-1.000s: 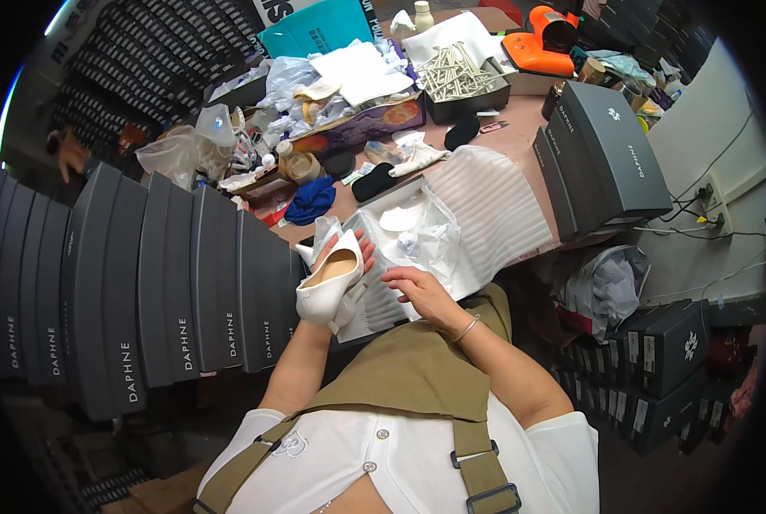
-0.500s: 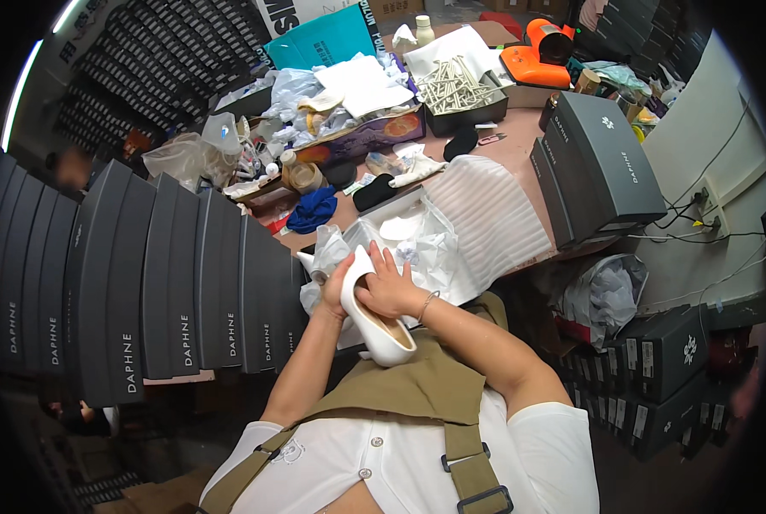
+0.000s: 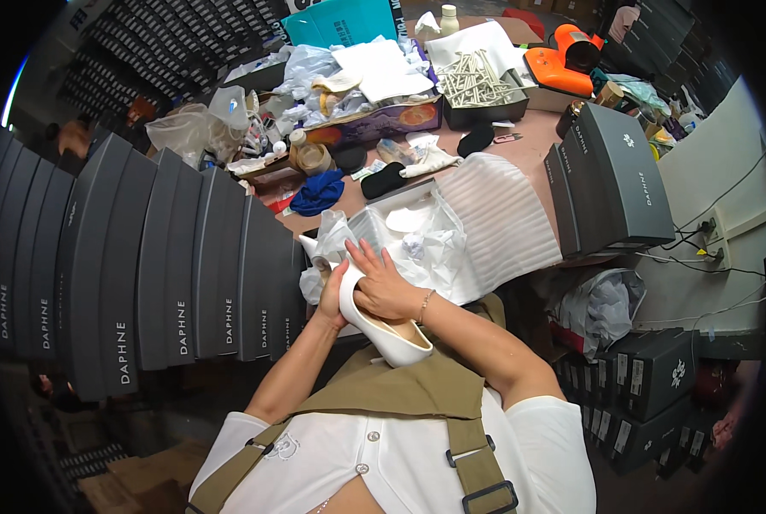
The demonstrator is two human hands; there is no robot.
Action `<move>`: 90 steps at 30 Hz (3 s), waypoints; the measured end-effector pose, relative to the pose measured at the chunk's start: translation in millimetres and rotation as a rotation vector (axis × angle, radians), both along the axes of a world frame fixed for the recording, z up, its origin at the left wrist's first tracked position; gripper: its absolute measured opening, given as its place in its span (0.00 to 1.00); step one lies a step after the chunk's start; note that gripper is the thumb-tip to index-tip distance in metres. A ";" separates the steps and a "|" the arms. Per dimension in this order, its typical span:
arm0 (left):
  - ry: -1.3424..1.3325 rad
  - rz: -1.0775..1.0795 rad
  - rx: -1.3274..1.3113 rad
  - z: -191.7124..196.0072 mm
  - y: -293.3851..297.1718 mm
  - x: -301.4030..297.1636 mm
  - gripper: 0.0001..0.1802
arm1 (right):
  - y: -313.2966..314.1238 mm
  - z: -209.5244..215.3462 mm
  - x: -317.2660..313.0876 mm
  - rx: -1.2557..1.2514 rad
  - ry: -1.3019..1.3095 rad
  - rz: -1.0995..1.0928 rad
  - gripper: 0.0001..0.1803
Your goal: Packing a pair of white high-heeled shoes into a shoebox with tissue paper.
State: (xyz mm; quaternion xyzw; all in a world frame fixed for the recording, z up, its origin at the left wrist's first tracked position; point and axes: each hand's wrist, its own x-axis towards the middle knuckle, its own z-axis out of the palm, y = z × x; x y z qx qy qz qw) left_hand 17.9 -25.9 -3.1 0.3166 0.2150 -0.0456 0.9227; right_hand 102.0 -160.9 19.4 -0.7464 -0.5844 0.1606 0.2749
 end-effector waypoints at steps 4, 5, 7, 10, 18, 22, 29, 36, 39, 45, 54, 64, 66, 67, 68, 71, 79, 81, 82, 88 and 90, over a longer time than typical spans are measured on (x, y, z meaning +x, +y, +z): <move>0.040 0.103 -0.050 -5.1 -9.0 -7.3 0.29 | -10.1 25.1 -4.9 -0.023 0.073 0.241 0.17; 0.024 0.093 -0.046 -4.1 -5.9 -6.4 0.29 | -16.9 32.8 -3.6 0.016 0.131 0.271 0.13; -0.012 0.127 -0.046 -0.7 3.9 1.4 0.28 | -30.7 38.1 -0.7 0.221 0.491 0.108 0.12; -0.208 0.194 -0.234 3.0 23.7 15.3 0.26 | -47.5 69.1 3.1 0.506 0.954 -0.355 0.13; -0.315 0.119 -0.660 -9.2 50.2 30.7 0.25 | -52.3 49.3 -19.7 0.283 0.939 -0.270 0.12; -0.322 0.104 -0.659 -14.7 52.3 33.4 0.26 | -45.4 48.5 -29.5 0.294 0.839 -0.170 0.10; -0.328 0.048 -0.642 -23.8 52.8 33.4 0.26 | -48.1 45.2 -31.3 0.261 0.861 -0.190 0.10; -0.223 0.079 -0.510 -2.1 44.0 29.4 0.25 | -49.0 41.4 -31.2 0.258 0.967 -0.324 0.13; -0.099 0.138 -0.400 -0.5 42.5 29.2 0.24 | -49.2 40.3 -25.8 0.319 1.205 -0.424 0.18; 0.071 0.350 -0.182 -18.5 45.2 40.9 0.22 | -58.1 41.4 -14.0 0.404 1.392 -0.353 0.42; 0.157 0.418 -0.147 -27.0 47.8 42.8 0.23 | -53.7 33.3 -14.5 0.387 1.407 -0.380 0.43; 0.321 0.393 -0.204 -40.0 51.0 40.3 0.24 | -49.9 22.4 -15.1 0.374 1.467 -0.365 0.39; 0.359 0.414 -0.186 -31.9 46.6 41.1 0.23 | -51.4 17.0 -14.0 0.372 1.481 -0.365 0.39; 0.371 0.409 -0.191 -30.4 46.1 41.0 0.23 | -52.0 15.1 -13.6 0.371 1.488 -0.366 0.38; 0.383 0.404 -0.197 -29.5 45.8 40.5 0.23 | -51.5 16.7 -14.2 0.375 1.484 -0.380 0.39; 0.330 0.353 -0.218 -30.2 48.2 37.3 0.23 | -51.1 20.7 -15.9 0.392 1.474 -0.372 0.38; -0.118 0.166 -0.158 -5.1 41.8 25.3 0.28 | -56.2 31.2 -4.8 0.368 0.986 -0.361 0.21; -0.114 0.138 -0.127 -3.8 34.7 25.5 0.28 | -54.3 29.7 -4.5 0.332 0.969 -0.396 0.22; -0.112 0.123 -0.111 -2.2 32.3 25.1 0.28 | -46.3 25.9 -8.6 0.326 1.001 -0.423 0.28; -0.022 0.094 -0.100 4.0 9.6 6.1 0.29 | -43.8 9.6 -16.8 0.108 1.066 -0.413 0.28; 0.001 0.138 -0.244 4.2 -23.4 -27.1 0.33 | -50.5 9.7 -6.3 0.083 1.053 -0.479 0.24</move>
